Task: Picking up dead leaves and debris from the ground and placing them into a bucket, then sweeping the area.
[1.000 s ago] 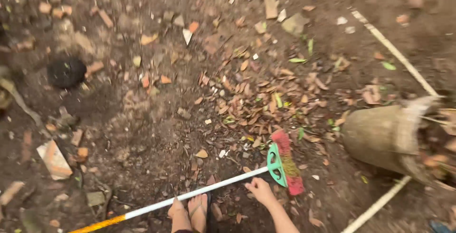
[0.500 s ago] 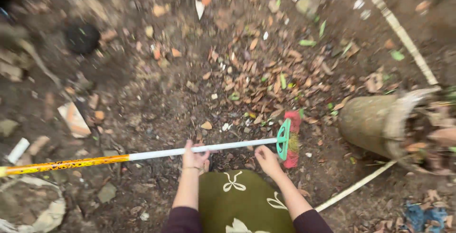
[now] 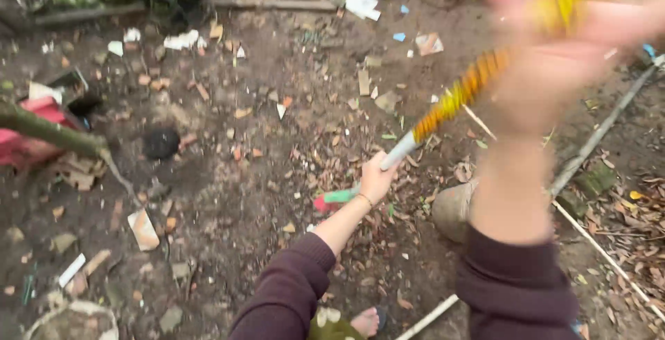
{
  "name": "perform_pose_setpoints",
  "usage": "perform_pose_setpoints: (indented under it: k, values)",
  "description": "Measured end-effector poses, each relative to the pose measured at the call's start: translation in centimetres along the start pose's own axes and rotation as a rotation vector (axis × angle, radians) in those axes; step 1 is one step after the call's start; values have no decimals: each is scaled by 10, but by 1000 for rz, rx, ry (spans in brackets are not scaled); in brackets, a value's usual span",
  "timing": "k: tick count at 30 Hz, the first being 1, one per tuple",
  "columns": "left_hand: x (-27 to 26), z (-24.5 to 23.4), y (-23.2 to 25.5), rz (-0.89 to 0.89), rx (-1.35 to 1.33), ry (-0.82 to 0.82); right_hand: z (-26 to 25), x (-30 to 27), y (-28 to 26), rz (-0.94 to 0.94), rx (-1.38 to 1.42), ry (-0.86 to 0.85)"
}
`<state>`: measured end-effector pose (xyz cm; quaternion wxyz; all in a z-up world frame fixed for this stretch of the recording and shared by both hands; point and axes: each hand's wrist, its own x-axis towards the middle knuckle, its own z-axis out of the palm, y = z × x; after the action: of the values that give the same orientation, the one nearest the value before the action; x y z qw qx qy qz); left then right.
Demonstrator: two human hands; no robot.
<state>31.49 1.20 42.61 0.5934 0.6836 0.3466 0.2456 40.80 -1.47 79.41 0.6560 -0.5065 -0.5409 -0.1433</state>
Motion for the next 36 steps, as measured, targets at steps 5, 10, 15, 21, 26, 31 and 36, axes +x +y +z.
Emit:
perform_pose_setpoints:
  k: [5, 10, 15, 21, 26, 31, 36]
  values:
    - [52, -8, -3, 525, 200, 51, -41, -43, -74, 20, 32, 54]
    - [81, -13, -9, 580, 206, 85, 3, -191, -19, 60, 175, 116]
    - [65, -16, -71, 423, 264, 240, 37, -279, 2, 451, 0, -49]
    - [-10, -18, 23, 270, 93, 58, 4, -218, -89, 511, -305, 91]
    - [-9, -26, 51, 621, 18, 153, 7, -198, -102, 463, 139, 296]
    - [26, -23, -55, 513, 241, 101, 19, -274, -53, 656, -54, 41]
    - [-36, -32, 10, 473, 375, -289, -26, -192, -146, 666, -234, 21]
